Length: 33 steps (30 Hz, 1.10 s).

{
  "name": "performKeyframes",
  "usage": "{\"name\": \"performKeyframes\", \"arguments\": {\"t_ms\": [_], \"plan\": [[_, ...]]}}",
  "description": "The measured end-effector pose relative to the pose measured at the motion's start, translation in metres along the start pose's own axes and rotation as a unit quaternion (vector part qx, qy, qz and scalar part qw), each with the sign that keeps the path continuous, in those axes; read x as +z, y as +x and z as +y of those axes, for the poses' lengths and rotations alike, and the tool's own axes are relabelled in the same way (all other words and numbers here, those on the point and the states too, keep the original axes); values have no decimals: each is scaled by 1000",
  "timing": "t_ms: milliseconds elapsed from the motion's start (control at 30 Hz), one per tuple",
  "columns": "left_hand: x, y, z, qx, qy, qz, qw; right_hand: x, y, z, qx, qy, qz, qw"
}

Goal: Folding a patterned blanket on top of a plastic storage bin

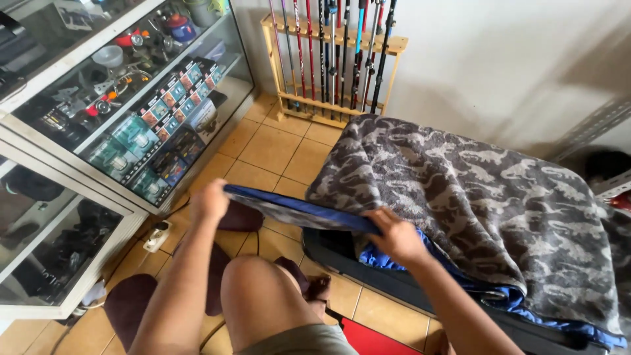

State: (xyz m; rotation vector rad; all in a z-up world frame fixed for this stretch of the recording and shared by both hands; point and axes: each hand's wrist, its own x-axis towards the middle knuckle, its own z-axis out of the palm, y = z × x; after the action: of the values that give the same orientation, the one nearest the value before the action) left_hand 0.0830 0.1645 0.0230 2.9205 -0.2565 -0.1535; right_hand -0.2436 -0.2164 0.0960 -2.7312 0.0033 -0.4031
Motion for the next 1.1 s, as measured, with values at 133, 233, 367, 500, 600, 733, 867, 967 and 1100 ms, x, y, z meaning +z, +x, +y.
{"name": "performKeyframes", "arguments": {"t_ms": [133, 233, 367, 500, 600, 733, 867, 967, 1100], "plan": [[-19, 39, -63, -72, -394, 13, 916, 57, 2, -23, -40, 12, 17, 999], [-39, 51, -92, -160, -843, 19, 513, 83, -7, -36, -62, -91, -12, 994], [-52, 41, -90, -267, -769, 127, 567, 102, -21, -12, 65, -212, -208, 953], [-47, 26, -87, -254, -793, 58, 550, 108, -33, 10, 74, -160, -220, 959], [-39, 17, -75, -276, -589, 133, 748, 116, -38, 21, 30, -126, -217, 968], [8, 70, -114, -285, -481, 200, 805, 125, -36, 24, 25, -107, -274, 955], [19, 103, -136, -278, -610, 230, 705, 134, -42, 7, -114, 44, -161, 979], [-49, 56, -84, -276, -517, 173, 791, 122, -52, -20, -150, 100, -186, 966], [-81, 23, -51, -242, -450, 114, 852, 89, -66, -22, -123, 203, -193, 952]]}}
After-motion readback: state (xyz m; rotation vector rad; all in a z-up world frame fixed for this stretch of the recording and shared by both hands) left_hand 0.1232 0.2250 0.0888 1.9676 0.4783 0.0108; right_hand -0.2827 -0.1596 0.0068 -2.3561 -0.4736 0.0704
